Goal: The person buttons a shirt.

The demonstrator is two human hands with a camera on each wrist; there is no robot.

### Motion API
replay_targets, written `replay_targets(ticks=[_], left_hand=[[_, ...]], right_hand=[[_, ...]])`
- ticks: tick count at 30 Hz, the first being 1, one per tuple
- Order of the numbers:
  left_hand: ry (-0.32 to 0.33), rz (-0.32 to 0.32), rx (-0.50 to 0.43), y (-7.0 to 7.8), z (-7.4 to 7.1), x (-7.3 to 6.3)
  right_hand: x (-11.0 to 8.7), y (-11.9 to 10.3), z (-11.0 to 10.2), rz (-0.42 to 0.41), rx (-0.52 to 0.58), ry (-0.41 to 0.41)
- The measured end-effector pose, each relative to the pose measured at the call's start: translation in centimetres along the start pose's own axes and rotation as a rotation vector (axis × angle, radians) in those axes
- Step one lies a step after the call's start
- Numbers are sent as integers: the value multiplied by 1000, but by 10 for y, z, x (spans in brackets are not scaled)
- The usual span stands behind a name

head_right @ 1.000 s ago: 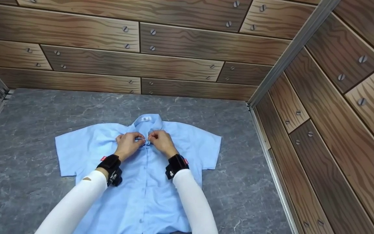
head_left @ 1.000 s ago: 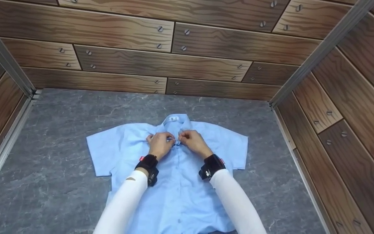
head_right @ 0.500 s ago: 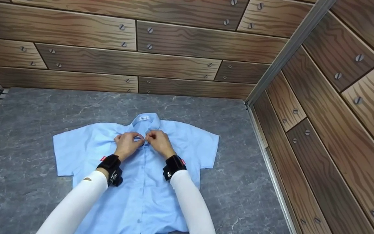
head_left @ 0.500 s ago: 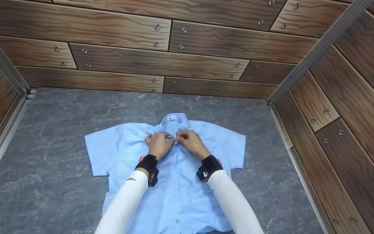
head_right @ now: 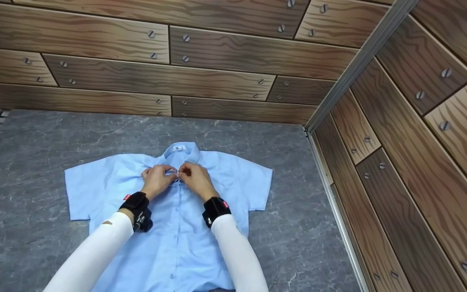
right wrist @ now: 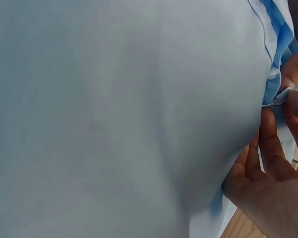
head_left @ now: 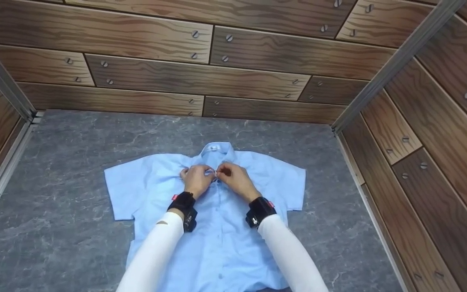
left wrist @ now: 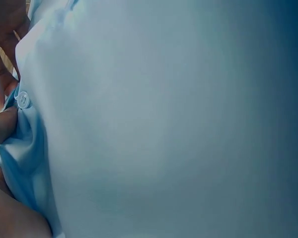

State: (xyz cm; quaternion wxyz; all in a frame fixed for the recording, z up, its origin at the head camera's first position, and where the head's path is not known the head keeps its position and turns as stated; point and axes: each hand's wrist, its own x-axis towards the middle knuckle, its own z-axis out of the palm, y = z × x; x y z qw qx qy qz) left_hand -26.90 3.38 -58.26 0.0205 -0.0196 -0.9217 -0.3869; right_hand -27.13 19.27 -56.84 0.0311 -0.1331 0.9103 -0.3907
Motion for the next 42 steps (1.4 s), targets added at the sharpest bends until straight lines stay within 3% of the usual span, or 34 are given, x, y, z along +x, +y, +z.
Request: replay_targets(ticks=[5, 15, 25, 31, 42], left_hand=[[-27, 9, -59, -1, -7, -1], [-160, -41, -142, 1, -16, 3], [-157, -36, -114, 4, -13, 2], [-163, -47, -103, 5, -15, 2], [-93, -78, -232, 4, -15, 2]], right_hand=[[-2, 0, 4, -36, -23, 25], [-2, -1, 3, -22, -46, 27], [-5, 3, 3, 40, 57, 20], [-4, 4, 3, 60, 53, 37], [-3, -2, -1, 108, 45, 24]])
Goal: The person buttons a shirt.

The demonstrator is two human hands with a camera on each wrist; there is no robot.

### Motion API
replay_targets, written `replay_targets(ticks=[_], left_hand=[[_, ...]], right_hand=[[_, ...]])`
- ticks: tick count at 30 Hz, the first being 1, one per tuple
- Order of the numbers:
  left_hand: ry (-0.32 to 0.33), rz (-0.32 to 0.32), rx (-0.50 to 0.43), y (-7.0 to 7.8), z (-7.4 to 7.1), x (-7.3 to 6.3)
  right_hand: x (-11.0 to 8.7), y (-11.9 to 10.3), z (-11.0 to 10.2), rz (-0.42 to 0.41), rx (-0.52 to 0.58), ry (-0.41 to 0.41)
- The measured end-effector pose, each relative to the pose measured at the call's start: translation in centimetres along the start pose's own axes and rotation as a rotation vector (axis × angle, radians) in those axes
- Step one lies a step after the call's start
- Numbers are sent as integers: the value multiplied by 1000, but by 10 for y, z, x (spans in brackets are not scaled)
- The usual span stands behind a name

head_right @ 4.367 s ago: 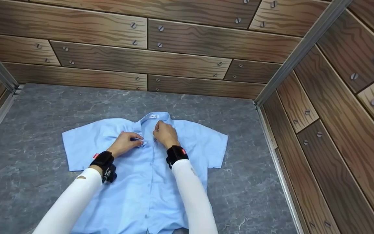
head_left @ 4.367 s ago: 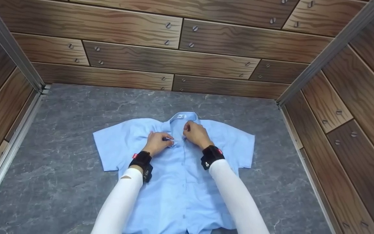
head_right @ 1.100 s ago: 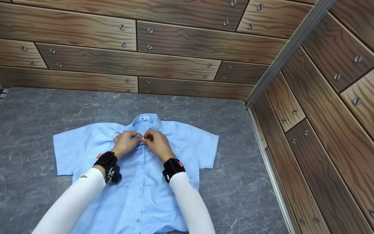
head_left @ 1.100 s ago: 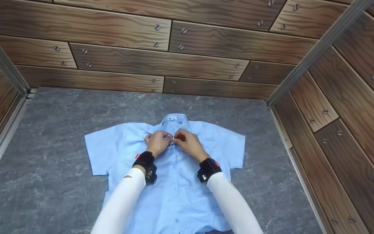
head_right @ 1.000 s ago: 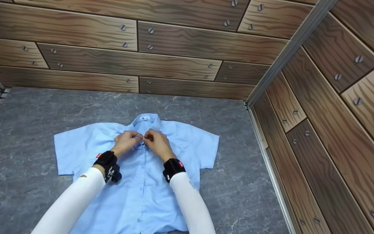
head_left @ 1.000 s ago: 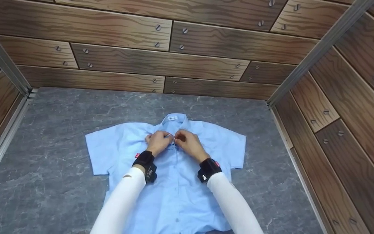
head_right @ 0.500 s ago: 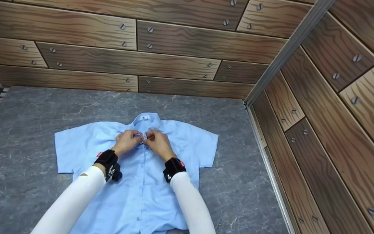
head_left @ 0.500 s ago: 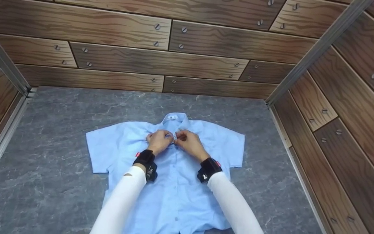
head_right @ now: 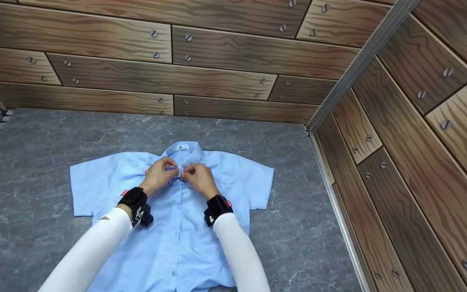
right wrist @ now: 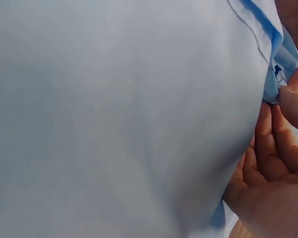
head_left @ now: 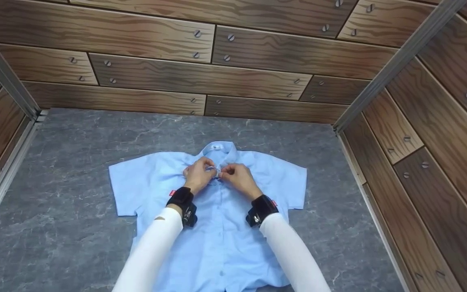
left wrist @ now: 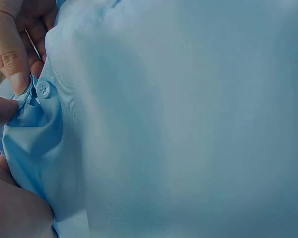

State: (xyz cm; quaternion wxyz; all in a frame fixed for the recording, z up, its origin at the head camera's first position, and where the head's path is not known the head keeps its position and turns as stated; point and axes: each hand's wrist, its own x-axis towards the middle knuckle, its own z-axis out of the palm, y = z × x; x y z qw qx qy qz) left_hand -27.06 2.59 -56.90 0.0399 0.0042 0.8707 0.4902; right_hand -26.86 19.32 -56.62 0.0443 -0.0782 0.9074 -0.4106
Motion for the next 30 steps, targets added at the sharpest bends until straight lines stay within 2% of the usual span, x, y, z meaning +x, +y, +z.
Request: replay_targets(ticks=[5, 10, 14, 23, 30], left_hand=[[29, 10, -26, -1, 2, 1], [28, 66, -9, -1, 3, 1], [19, 106, 4, -1, 4, 2], [-15, 163, -16, -1, 3, 3], [-80, 163, 6, -1, -1, 5]], right_hand=[[2, -1, -1, 39, 45, -16], [2, -3, -3, 105, 96, -28], [2, -7, -5, 121, 75, -35], [3, -12, -4, 124, -1, -11], [1, -12, -3, 122, 7, 5]])
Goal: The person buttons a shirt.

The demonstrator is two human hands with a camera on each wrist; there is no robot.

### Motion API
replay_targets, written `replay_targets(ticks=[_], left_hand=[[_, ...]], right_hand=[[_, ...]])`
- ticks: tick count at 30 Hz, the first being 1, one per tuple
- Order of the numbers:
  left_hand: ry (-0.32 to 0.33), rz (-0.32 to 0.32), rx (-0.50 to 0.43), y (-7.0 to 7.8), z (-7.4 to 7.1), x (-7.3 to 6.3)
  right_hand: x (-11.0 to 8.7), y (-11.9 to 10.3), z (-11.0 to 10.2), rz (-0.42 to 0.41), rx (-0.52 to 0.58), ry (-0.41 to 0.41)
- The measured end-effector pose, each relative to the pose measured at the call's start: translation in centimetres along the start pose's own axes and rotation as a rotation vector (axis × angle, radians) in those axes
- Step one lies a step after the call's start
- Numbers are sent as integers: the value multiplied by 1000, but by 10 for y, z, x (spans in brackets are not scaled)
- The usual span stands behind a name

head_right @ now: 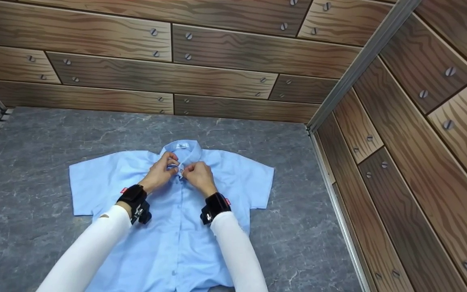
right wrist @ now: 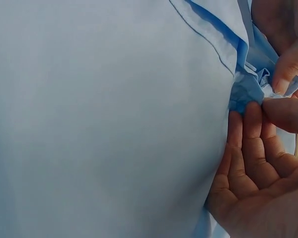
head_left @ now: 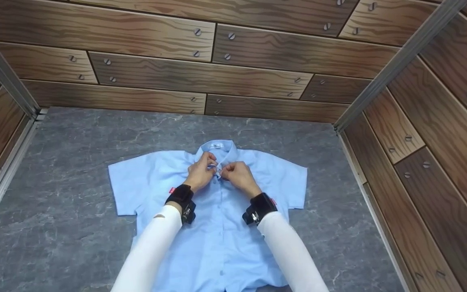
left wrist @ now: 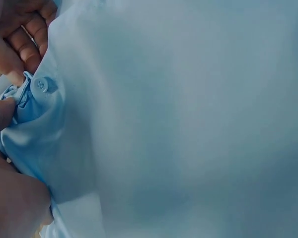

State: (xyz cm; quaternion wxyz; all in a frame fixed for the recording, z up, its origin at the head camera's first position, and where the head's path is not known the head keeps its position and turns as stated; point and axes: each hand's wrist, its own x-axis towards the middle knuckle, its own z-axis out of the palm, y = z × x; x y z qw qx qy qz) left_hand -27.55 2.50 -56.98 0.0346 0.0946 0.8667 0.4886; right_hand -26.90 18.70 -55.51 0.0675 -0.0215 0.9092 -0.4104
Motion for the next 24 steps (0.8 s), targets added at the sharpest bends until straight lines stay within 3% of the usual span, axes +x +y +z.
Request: replay_targets(ticks=[8, 16, 24], left_hand=[[-26, 29, -27, -2, -5, 0], [-41, -15, -50, -1, -3, 0], [-12, -19, -37, 1, -6, 1]], right_hand=[[1, 2, 0, 35, 58, -20], [0, 0, -6, 6, 43, -20], [1, 1, -6, 7, 25, -20]])
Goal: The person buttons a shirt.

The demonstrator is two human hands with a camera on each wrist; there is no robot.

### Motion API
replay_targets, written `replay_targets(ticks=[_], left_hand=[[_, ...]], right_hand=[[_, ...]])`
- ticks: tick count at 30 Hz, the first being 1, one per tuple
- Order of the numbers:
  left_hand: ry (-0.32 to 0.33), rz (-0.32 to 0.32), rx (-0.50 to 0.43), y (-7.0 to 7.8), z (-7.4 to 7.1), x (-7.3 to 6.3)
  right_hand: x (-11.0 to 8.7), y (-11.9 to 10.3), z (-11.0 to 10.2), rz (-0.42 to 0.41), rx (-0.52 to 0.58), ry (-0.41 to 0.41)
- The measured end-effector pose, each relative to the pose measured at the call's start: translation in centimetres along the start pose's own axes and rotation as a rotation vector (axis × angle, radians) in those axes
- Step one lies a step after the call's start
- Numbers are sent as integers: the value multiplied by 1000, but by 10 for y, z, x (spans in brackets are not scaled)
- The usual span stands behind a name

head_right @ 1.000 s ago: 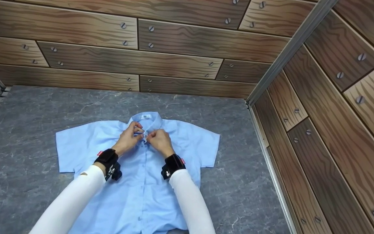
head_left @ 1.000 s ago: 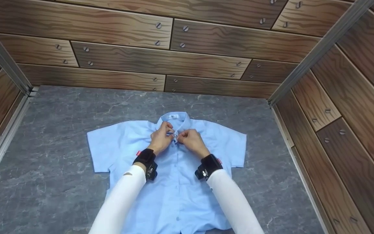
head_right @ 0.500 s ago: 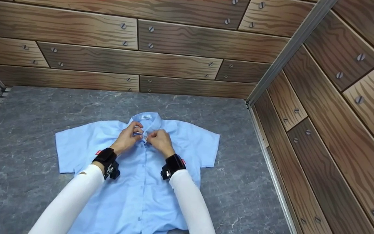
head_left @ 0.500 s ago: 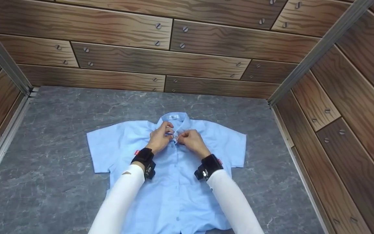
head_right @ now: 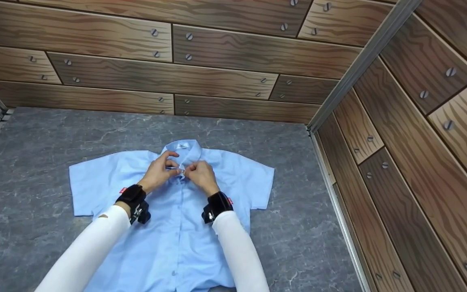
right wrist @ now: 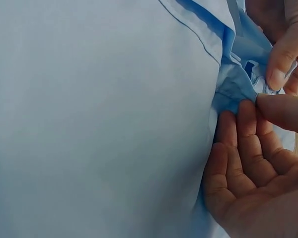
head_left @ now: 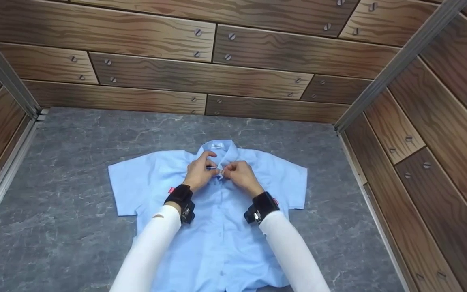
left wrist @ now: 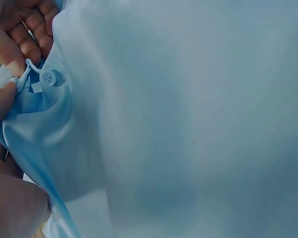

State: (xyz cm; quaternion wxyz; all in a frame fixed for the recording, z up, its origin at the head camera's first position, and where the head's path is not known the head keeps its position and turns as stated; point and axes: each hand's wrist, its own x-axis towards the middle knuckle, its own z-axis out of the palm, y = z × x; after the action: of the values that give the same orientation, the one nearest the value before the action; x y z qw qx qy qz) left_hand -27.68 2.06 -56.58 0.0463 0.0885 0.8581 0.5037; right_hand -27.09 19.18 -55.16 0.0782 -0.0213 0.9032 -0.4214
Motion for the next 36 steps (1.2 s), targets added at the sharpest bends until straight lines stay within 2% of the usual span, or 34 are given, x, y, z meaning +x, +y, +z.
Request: replay_targets(ticks=[3, 8, 11, 13, 15, 17, 21, 23, 26, 30, 33, 36], left_hand=[[16, 38, 89, 2, 0, 0], [95, 193, 296, 3, 3, -1], [133, 247, 360, 0, 5, -3], [138, 270, 385, -3, 5, -4], [141, 290, 404, -5, 4, -5], [151, 311, 413, -7, 3, -5], [164, 351, 428, -7, -1, -4], [145, 361, 449, -6, -2, -4], [83, 366, 515, -5, -4, -4], [-34, 354, 601, -4, -11, -2], [-139, 326, 627, -1, -18, 2], [-201, 323, 638, 4, -26, 7]], right_hand=[[1, 1, 0, -5, -11, 9], [3, 1, 2, -28, -24, 9], [4, -1, 1, -37, -37, 13], [5, -3, -1, -56, -84, 50], [6, -6, -3, -100, -173, 99], [7, -8, -5, -181, -316, 141], [11, -10, -7, -339, -645, 103], [13, -11, -8, -377, -759, 61], [15, -12, -10, -371, -816, 39], [15, -13, -14, -358, -731, 26], [14, -14, -17, -373, -654, 18], [14, -14, -20, -384, -620, 19]])
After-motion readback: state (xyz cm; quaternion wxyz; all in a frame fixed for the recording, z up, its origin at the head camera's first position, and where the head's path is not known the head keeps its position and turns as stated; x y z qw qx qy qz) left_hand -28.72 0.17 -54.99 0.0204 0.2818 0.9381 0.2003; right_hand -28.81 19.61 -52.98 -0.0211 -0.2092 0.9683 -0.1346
